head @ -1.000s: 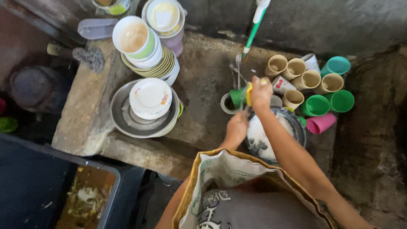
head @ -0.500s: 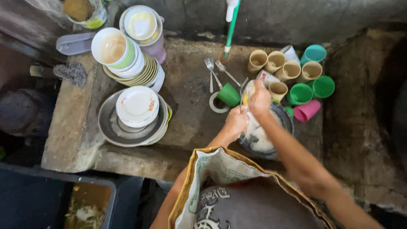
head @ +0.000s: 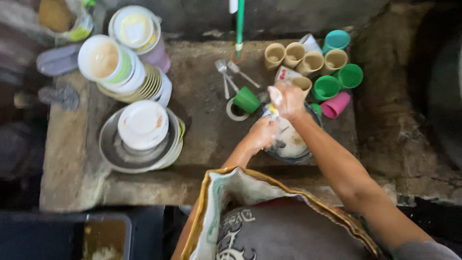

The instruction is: The person washes a large quantity of dishes, including plates, bowls, cups, and cutlery, using a yellow sponge and soap in a concrete sink. The person scrubs each item individually and places them in a pile after washing.

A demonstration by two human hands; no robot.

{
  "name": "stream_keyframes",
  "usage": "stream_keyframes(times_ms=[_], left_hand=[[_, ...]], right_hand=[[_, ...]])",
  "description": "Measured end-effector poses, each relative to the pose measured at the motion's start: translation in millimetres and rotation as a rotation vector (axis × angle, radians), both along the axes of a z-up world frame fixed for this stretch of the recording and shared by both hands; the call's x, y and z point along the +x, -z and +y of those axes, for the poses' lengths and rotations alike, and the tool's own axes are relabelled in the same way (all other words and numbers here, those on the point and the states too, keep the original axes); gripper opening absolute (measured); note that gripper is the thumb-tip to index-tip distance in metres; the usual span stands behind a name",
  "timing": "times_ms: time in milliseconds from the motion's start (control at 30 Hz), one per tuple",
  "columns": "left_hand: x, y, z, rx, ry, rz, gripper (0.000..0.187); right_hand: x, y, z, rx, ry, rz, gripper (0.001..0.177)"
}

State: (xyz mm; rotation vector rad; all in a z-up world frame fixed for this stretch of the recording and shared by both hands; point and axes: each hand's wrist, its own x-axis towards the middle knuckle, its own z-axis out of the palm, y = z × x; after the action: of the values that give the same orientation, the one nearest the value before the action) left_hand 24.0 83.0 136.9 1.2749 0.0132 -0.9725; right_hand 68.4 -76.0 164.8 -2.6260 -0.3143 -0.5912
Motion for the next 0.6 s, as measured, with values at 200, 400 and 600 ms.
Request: stream_keyframes(times_ms=[200,400,600], left_hand=[[6.2,-17.9,1.1,0.305,-0.126,-0.647,0.027],[7.8,-27.1,-11.9,0.244,-0.146,-0.190,0.020],[4.5,-28.5,-43.0,0.124,-0.169,-0.235,0.013]], right_hand=[[8.0,-1.2,10.2,0.046,0.297,0.052,0.034],[-7.8,-6.9,1.7,0.297,0.354,0.069,0.028],[-44.5,-30.1,3.4,0.416,0.631,-0.006,0.056]])
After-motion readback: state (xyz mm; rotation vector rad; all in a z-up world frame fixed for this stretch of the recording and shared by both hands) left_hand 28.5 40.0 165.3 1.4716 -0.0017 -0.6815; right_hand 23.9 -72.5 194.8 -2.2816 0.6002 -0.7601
